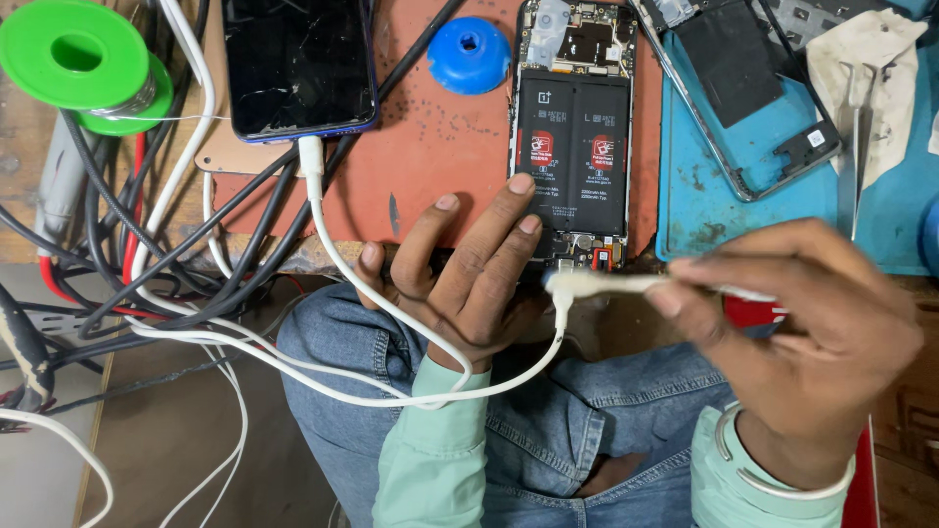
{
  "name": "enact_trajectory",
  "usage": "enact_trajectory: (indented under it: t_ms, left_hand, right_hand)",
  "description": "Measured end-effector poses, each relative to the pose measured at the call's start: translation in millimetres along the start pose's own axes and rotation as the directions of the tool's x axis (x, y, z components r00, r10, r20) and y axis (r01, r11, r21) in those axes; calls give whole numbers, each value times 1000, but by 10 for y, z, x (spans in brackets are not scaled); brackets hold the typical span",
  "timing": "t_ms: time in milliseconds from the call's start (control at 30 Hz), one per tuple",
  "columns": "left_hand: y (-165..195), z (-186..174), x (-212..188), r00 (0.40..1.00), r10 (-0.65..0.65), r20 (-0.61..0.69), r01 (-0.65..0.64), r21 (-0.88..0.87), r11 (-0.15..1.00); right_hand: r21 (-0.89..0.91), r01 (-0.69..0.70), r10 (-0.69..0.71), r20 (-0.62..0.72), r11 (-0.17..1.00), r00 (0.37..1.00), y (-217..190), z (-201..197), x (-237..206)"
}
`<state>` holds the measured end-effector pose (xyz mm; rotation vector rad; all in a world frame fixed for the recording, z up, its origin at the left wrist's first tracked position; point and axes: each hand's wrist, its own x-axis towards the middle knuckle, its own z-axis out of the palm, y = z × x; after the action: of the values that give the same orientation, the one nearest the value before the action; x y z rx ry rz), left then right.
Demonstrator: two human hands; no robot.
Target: The person uses a screwdriver to remove screws from a disassembled smartphone, then attaches the back cover and aligns the frame. They connect a charging cable to test the device, which powers on and displays the lock screen. The person then handles a replacement battery and connects it to the phone's internal circuitry.
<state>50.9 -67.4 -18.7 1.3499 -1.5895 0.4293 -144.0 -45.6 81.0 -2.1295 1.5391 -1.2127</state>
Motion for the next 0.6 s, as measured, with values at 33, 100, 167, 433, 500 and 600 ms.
enact_trajectory:
  t_ms: [33, 100, 167, 433, 500, 600]
  left_hand:
    - [0, 13, 3, 1000, -8, -12, 8, -13, 1000]
    - [-6, 7, 0, 1000, -4, -3, 3, -26, 1000]
    - [-16, 6, 5, 1000, 8, 3, -8, -25, 1000]
    - [-9, -6, 13, 1000, 21, 7, -21, -4, 1000]
    - [-5, -10, 11, 1000, 5, 14, -5, -4, 1000]
    - [-2, -14, 10, 1000, 0, 21, 0, -3, 1000]
  right_hand:
    - [-19, -2, 2, -4, 1000, 1000, 12, -1, -3]
    - [3, -8, 8, 45, 1000, 999, 36, -10, -12]
    - [40, 6, -8, 64, 999, 998, 71, -18, -4]
    - [40, 51, -53, 56, 998, 997, 106, -36, -40]
    - [-33, 38, -37, 35, 999, 999, 106, -47, -48]
    - [21, 31, -33, 110, 999, 993, 117, -86, -29]
